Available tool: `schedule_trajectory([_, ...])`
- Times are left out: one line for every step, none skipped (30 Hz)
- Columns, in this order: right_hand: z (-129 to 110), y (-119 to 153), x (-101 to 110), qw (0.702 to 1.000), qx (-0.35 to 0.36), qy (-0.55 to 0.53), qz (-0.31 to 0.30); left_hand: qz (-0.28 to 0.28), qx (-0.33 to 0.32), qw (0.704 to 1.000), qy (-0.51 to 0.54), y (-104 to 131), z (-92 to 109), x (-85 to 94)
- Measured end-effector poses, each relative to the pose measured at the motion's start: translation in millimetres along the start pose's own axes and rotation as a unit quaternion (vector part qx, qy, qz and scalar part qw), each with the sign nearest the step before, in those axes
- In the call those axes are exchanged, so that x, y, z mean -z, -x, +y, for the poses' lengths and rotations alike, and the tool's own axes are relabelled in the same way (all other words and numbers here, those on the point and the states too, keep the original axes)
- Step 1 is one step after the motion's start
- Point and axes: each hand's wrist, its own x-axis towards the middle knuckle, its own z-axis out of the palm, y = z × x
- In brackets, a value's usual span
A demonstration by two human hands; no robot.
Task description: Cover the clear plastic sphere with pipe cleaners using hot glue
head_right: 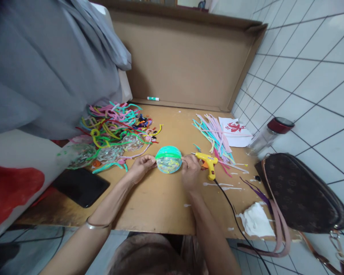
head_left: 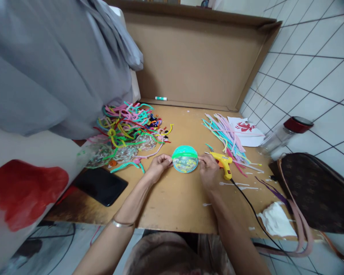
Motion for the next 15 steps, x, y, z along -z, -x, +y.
schedule_trajectory([0.4, 0.1, -0.3, 1.000, 0.004, 0.002, 0.004, -0.002, 0.001, 1.000, 0.003, 0.3, 0.5, -0.3])
schedule_trajectory([0.6, 0.3, -0.5, 1.000, 0.006, 0.005, 0.008, -0.002, 0.001, 1.000, 0.005, 0.5, 0.9, -0.6])
schedule_trajectory([0.8, 0.4, -0.7, 1.000, 0.009, 0.011, 0.012, -0.002, 0.001, 1.000, 0.007, 0.8, 1.2, -0.8])
schedule_trajectory([0.8, 0.7, -0.9, 1.000, 0.010, 0.020, 0.016, -0.002, 0.000, 1.000, 0.009, 0.9, 1.5, -1.2])
schedule_trajectory([0.6, 0.9, -0.9, 0.999, 0.011, 0.031, 0.020, -0.002, -0.001, 1.000, 0.010, 1.1, 1.6, -1.5])
schedule_trajectory([0.3, 1.2, -0.9, 0.999, 0.011, 0.044, 0.023, -0.003, -0.002, 1.000, 0.012, 1.2, 1.7, -1.8])
schedule_trajectory([-0.2, 1.5, -0.8, 0.998, 0.011, 0.057, 0.025, -0.005, -0.003, 1.000, 0.014, 1.2, 1.7, -2.1])
schedule_trajectory([-0.8, 1.8, -0.7, 0.997, 0.010, 0.069, 0.027, -0.007, -0.003, 1.000, 0.016, 1.1, 1.6, -2.4])
schedule_trajectory([-1.5, 2.1, -0.6, 0.997, 0.009, 0.076, 0.030, -0.009, -0.001, 1.000, 0.018, 0.9, 1.5, -2.5])
schedule_trajectory([-2.2, 2.3, -0.6, 0.996, 0.010, 0.079, 0.028, -0.010, 0.002, 1.000, 0.020, 0.7, 1.3, -2.6])
schedule_trajectory([-3.0, 2.4, -0.7, 0.997, 0.012, 0.077, 0.023, -0.009, 0.006, 1.000, 0.023, 0.3, 1.1, -2.4])
schedule_trajectory([-3.6, 2.5, -0.9, 0.997, 0.013, 0.071, 0.018, -0.008, 0.011, 1.000, 0.027, -0.1, 0.9, -2.0])
schedule_trajectory([-3.9, 2.5, -1.3, 0.998, 0.013, 0.063, 0.014, -0.007, 0.017, 0.999, 0.032, -0.5, 0.7, -1.5])
schedule_trajectory([-4.0, 2.5, -1.8, 0.998, 0.009, 0.056, 0.012, -0.006, 0.024, 0.999, 0.038, -0.8, 0.5, -0.8])
schedule_trajectory([-3.7, 2.6, -2.4, 0.998, 0.004, 0.053, 0.013, -0.006, 0.030, 0.999, 0.045, -1.1, 0.4, -0.1])
